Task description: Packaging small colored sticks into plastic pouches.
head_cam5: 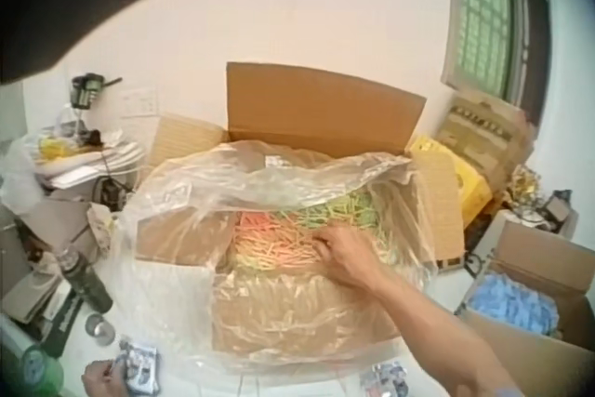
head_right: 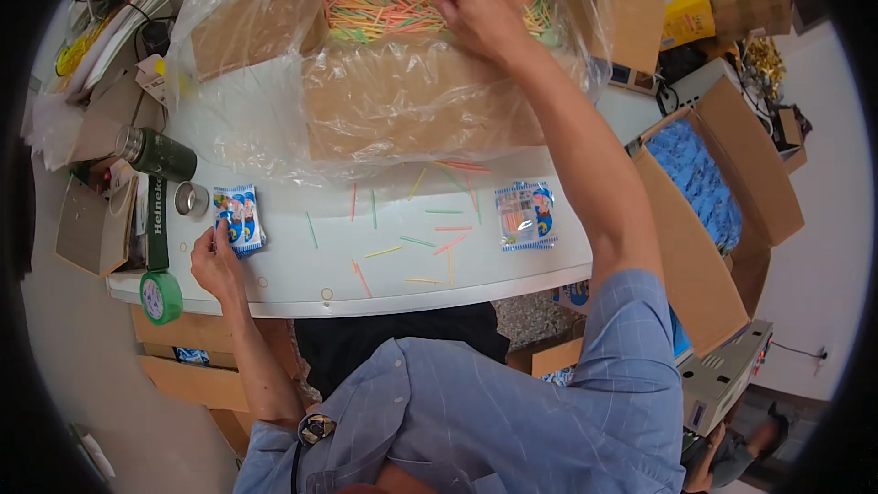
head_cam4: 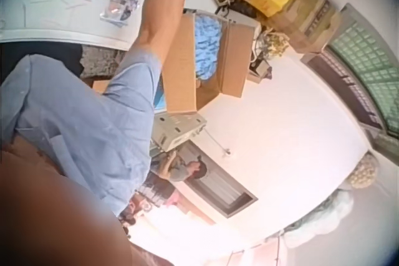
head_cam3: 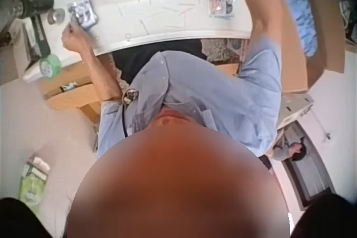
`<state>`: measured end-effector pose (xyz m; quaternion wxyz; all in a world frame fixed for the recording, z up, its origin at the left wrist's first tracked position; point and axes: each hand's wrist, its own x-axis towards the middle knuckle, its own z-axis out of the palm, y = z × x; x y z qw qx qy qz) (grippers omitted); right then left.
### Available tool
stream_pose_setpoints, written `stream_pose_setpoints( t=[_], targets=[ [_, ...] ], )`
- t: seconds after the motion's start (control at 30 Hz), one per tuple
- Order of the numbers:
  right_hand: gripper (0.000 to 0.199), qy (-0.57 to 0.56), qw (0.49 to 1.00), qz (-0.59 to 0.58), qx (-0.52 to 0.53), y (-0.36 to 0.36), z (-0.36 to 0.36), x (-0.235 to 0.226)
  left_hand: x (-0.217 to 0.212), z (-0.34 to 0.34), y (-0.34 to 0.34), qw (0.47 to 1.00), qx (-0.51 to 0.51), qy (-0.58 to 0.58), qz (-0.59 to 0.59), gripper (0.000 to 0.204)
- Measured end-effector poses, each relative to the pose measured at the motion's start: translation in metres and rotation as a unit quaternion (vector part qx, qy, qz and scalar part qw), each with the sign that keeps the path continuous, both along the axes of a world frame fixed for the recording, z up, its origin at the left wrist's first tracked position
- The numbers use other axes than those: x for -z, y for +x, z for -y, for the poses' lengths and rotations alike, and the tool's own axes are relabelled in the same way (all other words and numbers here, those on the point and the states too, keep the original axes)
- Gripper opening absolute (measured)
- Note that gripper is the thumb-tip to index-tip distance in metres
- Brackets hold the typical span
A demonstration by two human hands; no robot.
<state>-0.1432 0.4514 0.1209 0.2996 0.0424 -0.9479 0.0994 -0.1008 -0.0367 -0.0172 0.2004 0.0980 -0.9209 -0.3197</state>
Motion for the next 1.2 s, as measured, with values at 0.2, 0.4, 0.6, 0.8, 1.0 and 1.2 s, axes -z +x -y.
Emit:
stream_pose_setpoints(
  t=[0.2,0.4,0.6,0.8,1.0,1.2],
  targets=[
    [0.023,0.035,0.988,0.152,-0.001,-0.046,0.006,-0.017,-0.015,0.010,0.008,0.998,0.035,-0.039,-0.044,0.020],
    [0.026,0.044,0.974,0.214,-0.064,-0.010,-0.018,-0.021,-0.072,-0.021,0.040,0.947,0.078,0.303,-0.079,0.024],
    [0.040,-0.023,0.973,0.197,-0.121,0.061,0.019,-0.018,-0.153,-0.144,0.015,0.834,0.525,0.047,-0.161,0.016],
    [0.039,0.082,0.986,-0.004,-0.145,0.093,0.026,0.031,-0.140,-0.245,-0.056,0.788,0.588,-0.080,-0.166,0.017],
    [0.034,0.071,0.979,-0.006,-0.190,0.101,0.021,0.008,-0.102,-0.237,-0.053,0.768,0.611,-0.046,-0.185,0.016],
    [0.015,-0.071,0.982,0.117,-0.134,0.020,0.004,-0.037,-0.092,-0.235,-0.050,0.783,0.595,-0.034,-0.181,0.016]
  ],
)
